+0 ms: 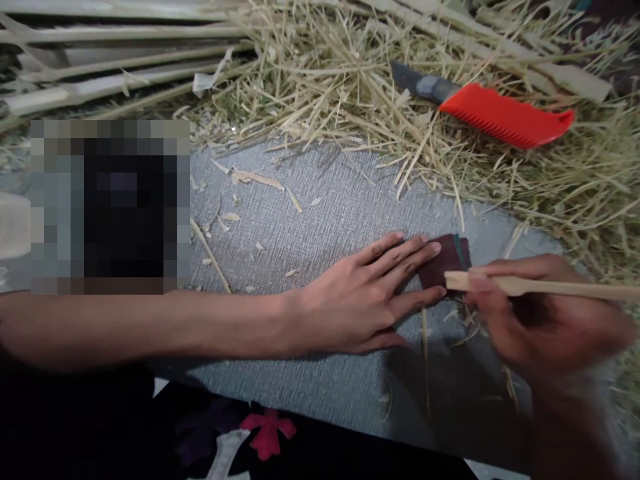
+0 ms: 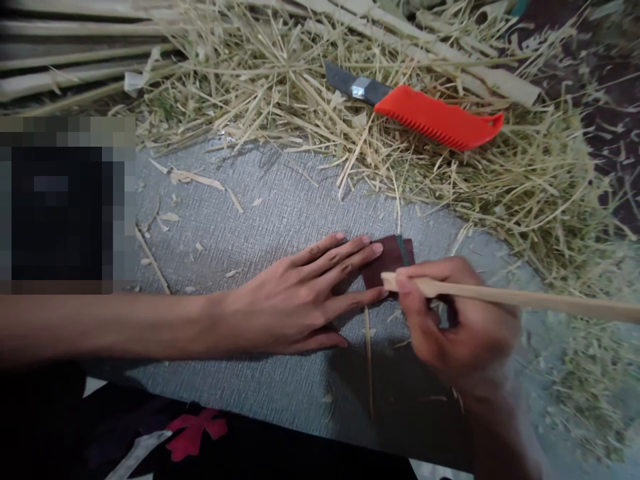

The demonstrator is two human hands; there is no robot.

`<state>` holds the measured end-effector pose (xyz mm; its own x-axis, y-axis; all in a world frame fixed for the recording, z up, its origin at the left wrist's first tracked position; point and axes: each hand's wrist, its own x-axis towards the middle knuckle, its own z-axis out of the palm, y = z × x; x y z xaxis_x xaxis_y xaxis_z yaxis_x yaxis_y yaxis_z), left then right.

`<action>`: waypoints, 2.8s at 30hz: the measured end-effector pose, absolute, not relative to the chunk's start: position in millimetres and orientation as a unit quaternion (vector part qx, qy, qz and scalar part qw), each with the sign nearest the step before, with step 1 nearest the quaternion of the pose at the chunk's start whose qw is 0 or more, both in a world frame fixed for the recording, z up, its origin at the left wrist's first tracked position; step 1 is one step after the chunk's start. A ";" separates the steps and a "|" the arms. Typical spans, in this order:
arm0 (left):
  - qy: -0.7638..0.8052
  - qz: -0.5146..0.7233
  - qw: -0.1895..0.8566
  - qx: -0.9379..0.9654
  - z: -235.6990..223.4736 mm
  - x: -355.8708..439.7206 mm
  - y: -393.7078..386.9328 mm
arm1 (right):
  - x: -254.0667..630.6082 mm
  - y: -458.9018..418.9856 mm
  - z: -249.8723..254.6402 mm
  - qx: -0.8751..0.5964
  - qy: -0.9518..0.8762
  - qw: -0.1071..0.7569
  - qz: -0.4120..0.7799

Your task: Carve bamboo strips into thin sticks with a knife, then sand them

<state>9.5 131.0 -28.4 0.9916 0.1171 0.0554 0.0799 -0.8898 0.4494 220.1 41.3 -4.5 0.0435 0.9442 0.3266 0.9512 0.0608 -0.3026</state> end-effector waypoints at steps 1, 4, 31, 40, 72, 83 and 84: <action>0.051 0.042 0.229 0.971 -28.3 9.4 130.8 | 220.6 41.1 -4.9 -0.685 -0.692 0.228 -0.004; 0.056 0.047 0.224 0.972 -28.1 9.4 130.8 | 222.0 40.3 -5.5 -0.693 -0.682 0.233 -0.014; 0.053 0.045 0.221 0.973 -28.5 8.9 131.3 | 222.4 43.8 -5.2 -0.687 -0.692 0.222 -0.013; 0.055 0.039 0.219 0.973 -26.9 9.7 131.5 | 224.6 41.6 -6.5 -0.701 -0.675 0.230 -0.016; 0.050 0.038 0.235 0.970 -26.3 9.4 133.1 | 222.1 41.5 -6.3 -0.690 -0.687 0.230 0.007; 0.054 0.036 0.233 0.970 -26.4 9.8 133.1 | 227.8 39.7 -9.3 -0.710 -0.653 0.264 0.019; 0.052 0.035 0.233 0.971 -26.6 9.9 132.9 | 227.8 39.5 -10.0 -0.708 -0.652 0.271 0.017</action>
